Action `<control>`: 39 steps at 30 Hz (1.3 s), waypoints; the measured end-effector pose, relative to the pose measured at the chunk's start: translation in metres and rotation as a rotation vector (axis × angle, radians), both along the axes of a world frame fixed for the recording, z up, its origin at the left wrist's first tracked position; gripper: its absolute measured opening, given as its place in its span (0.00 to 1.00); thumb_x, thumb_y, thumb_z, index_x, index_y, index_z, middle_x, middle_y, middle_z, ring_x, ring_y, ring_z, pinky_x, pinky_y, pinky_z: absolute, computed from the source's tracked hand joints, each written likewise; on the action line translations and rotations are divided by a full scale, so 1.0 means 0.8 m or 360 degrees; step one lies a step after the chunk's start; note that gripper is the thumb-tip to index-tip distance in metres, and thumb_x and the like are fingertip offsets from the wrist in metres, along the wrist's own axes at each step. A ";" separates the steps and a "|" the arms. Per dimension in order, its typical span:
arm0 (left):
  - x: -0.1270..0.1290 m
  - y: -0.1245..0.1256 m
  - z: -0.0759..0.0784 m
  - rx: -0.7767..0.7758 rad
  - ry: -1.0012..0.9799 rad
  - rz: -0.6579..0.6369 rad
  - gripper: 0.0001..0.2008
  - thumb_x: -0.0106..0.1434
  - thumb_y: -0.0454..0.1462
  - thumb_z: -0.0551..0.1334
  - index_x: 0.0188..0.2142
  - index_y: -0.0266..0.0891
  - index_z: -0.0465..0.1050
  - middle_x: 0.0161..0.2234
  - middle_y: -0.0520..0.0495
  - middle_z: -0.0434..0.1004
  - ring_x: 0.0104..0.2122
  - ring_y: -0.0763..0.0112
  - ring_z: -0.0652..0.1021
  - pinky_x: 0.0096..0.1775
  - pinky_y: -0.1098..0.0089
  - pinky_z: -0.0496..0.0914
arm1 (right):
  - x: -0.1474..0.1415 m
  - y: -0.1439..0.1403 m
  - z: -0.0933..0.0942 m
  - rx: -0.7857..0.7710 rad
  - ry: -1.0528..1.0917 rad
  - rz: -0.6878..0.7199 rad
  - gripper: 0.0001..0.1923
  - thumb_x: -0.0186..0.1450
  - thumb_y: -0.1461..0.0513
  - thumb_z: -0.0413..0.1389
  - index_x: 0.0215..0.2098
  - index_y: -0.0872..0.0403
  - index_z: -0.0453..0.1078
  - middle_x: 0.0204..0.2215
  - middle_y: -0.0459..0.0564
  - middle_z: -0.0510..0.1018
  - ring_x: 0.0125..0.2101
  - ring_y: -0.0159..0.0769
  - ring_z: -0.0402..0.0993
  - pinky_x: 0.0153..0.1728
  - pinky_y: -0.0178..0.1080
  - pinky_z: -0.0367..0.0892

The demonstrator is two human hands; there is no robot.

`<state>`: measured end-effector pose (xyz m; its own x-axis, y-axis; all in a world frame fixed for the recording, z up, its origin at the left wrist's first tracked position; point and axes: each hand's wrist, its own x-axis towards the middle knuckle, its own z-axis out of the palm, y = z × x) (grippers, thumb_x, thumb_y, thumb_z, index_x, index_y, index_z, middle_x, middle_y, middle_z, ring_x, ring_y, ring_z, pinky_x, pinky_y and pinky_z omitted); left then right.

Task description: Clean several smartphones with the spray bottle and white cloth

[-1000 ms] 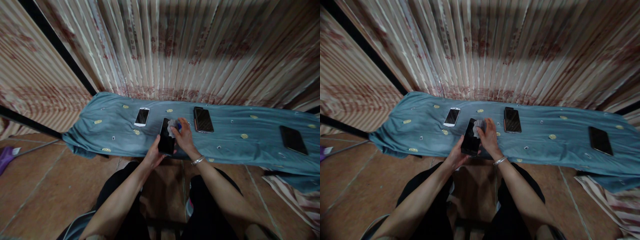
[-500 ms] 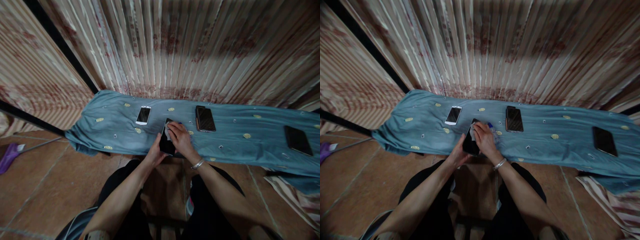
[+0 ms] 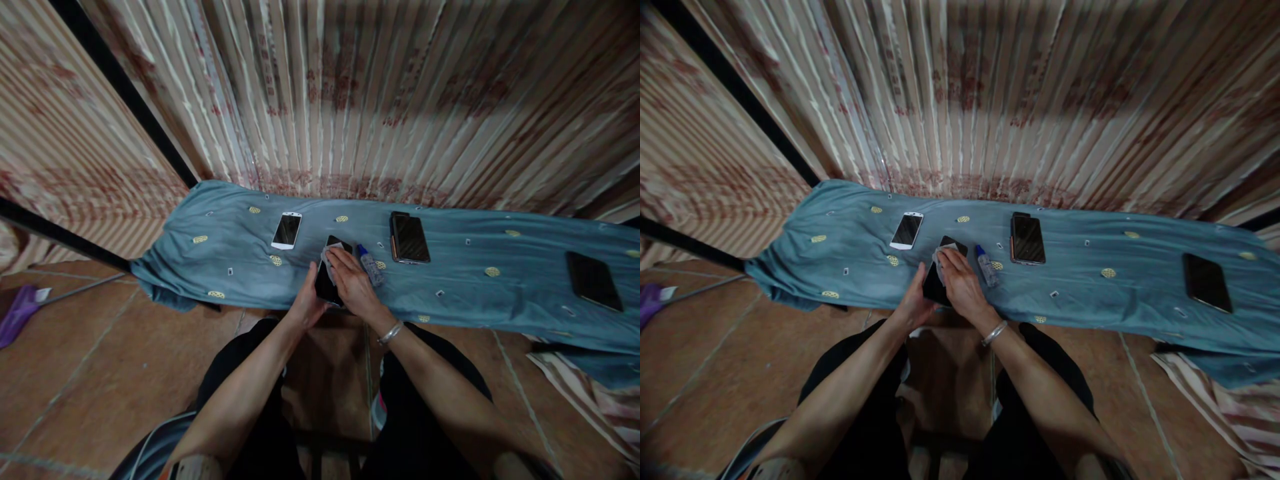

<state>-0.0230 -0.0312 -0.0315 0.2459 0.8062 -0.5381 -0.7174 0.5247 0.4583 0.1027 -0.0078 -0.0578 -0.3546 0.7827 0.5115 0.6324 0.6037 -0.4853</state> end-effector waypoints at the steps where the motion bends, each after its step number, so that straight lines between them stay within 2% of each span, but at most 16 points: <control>1: 0.001 -0.001 -0.001 0.0004 0.0013 -0.0023 0.28 0.73 0.49 0.45 0.60 0.35 0.69 0.47 0.39 0.82 0.49 0.59 0.80 0.49 0.62 0.74 | 0.003 0.004 -0.001 -0.0018 -0.0004 -0.0012 0.24 0.73 0.63 0.42 0.65 0.55 0.64 0.62 0.59 0.71 0.63 0.45 0.64 0.65 0.54 0.62; 7: 0.000 -0.008 -0.011 0.0092 0.0051 -0.0225 0.30 0.72 0.53 0.47 0.60 0.37 0.69 0.49 0.36 0.81 0.46 0.56 0.80 0.46 0.57 0.75 | 0.018 0.020 -0.004 -0.0095 0.0000 -0.0097 0.26 0.73 0.63 0.41 0.67 0.56 0.61 0.64 0.59 0.67 0.66 0.45 0.60 0.66 0.55 0.59; 14: -0.002 -0.010 -0.014 0.0178 0.0099 -0.0253 0.30 0.71 0.54 0.46 0.57 0.37 0.72 0.45 0.37 0.82 0.41 0.58 0.81 0.43 0.58 0.75 | 0.017 0.014 -0.003 -0.0067 -0.0005 -0.0032 0.26 0.72 0.66 0.42 0.66 0.54 0.62 0.65 0.57 0.66 0.68 0.44 0.58 0.67 0.55 0.57; 20: 0.001 -0.005 -0.009 0.0123 0.0011 -0.0052 0.29 0.73 0.51 0.46 0.58 0.34 0.72 0.41 0.41 0.83 0.43 0.62 0.81 0.49 0.64 0.71 | 0.001 -0.006 0.003 -0.0032 -0.0050 0.0111 0.24 0.72 0.67 0.41 0.62 0.55 0.67 0.63 0.58 0.69 0.67 0.44 0.59 0.66 0.54 0.60; 24: -0.001 -0.002 -0.010 0.0059 -0.0023 0.0051 0.28 0.72 0.51 0.48 0.58 0.34 0.72 0.44 0.41 0.82 0.46 0.64 0.80 0.51 0.67 0.70 | -0.010 -0.019 0.003 -0.0002 -0.0050 0.0221 0.24 0.71 0.68 0.41 0.62 0.55 0.67 0.60 0.59 0.71 0.66 0.44 0.59 0.66 0.55 0.61; 28: -0.002 0.001 -0.010 0.0047 -0.0067 0.0111 0.26 0.72 0.51 0.50 0.58 0.37 0.71 0.45 0.44 0.82 0.49 0.67 0.80 0.53 0.70 0.69 | -0.014 -0.025 0.003 0.0026 -0.0044 0.0287 0.25 0.71 0.68 0.41 0.63 0.55 0.66 0.60 0.58 0.72 0.67 0.44 0.58 0.66 0.55 0.61; 34: 0.003 -0.001 -0.006 0.0109 -0.0008 0.0045 0.27 0.73 0.49 0.48 0.59 0.36 0.71 0.46 0.41 0.82 0.50 0.60 0.80 0.53 0.62 0.71 | -0.005 -0.012 0.009 0.0001 -0.0093 0.0147 0.24 0.72 0.68 0.42 0.62 0.55 0.67 0.61 0.59 0.71 0.67 0.44 0.59 0.66 0.54 0.61; 39: 0.005 -0.005 -0.002 0.0131 0.0078 -0.0136 0.29 0.72 0.52 0.46 0.59 0.37 0.72 0.45 0.38 0.83 0.45 0.56 0.82 0.45 0.59 0.75 | 0.009 0.006 0.007 -0.0016 -0.0093 0.0015 0.24 0.71 0.67 0.42 0.63 0.55 0.65 0.63 0.59 0.68 0.67 0.45 0.57 0.66 0.56 0.59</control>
